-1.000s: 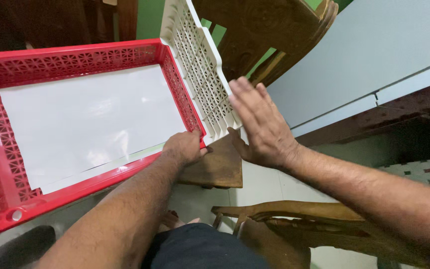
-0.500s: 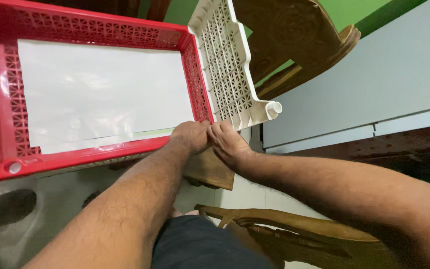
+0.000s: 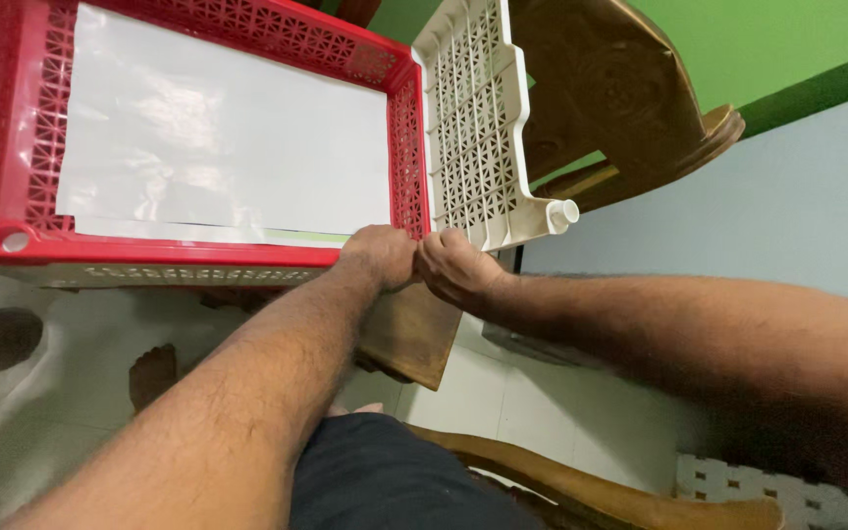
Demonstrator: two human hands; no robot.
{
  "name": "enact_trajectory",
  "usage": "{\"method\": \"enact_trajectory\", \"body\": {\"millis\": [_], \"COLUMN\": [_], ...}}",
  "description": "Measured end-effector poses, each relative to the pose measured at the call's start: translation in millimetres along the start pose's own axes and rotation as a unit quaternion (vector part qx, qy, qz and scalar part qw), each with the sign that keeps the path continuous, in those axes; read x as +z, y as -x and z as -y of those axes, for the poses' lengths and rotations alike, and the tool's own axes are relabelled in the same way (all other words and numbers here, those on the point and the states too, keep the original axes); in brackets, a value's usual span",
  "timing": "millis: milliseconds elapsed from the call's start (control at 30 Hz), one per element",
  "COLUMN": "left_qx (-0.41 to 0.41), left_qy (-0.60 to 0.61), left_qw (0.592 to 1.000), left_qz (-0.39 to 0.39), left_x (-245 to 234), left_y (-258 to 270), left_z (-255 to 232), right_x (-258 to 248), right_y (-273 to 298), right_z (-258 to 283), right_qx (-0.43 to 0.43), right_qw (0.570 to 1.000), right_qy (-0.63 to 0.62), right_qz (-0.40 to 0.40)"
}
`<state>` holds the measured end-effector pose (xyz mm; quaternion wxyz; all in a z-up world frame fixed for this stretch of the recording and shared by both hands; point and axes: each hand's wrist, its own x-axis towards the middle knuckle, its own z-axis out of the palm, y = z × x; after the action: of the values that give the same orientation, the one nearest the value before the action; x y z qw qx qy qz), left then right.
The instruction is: The person assembles a red and white plastic basket by inserting white side panels into a red frame. They repeatedly adjust and reposition the panels to fit them into the frame, then place the assembled basket on a wooden chair.
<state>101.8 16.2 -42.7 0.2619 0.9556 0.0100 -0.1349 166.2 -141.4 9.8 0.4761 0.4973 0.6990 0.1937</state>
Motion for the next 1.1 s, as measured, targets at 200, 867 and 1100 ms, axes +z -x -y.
{"method": "enact_trajectory", "body": {"millis": [200,867,1100], "left_qx": [0.024,0.012,0.006], "left_qy": [-0.044,-0.095,-0.104], "left_qw": [0.999,0.995,0.994], "left_qz": [0.001,-0.019,-0.020], "left_x": [-4,-9,-12], "left_y": [7,28,26], "left_z": [-1,-14,-16], "right_x": [7,-27,-7], "right_y": [-22,1,21], "right_z": [-3,-32,-51], "right_qx": [-0.076,-0.029,-0.047], "right_qw": [0.984,0.980,0.976], "right_qy": [-0.067,-0.169,-0.204], "right_qz": [0.149,0.105,0.059]}}
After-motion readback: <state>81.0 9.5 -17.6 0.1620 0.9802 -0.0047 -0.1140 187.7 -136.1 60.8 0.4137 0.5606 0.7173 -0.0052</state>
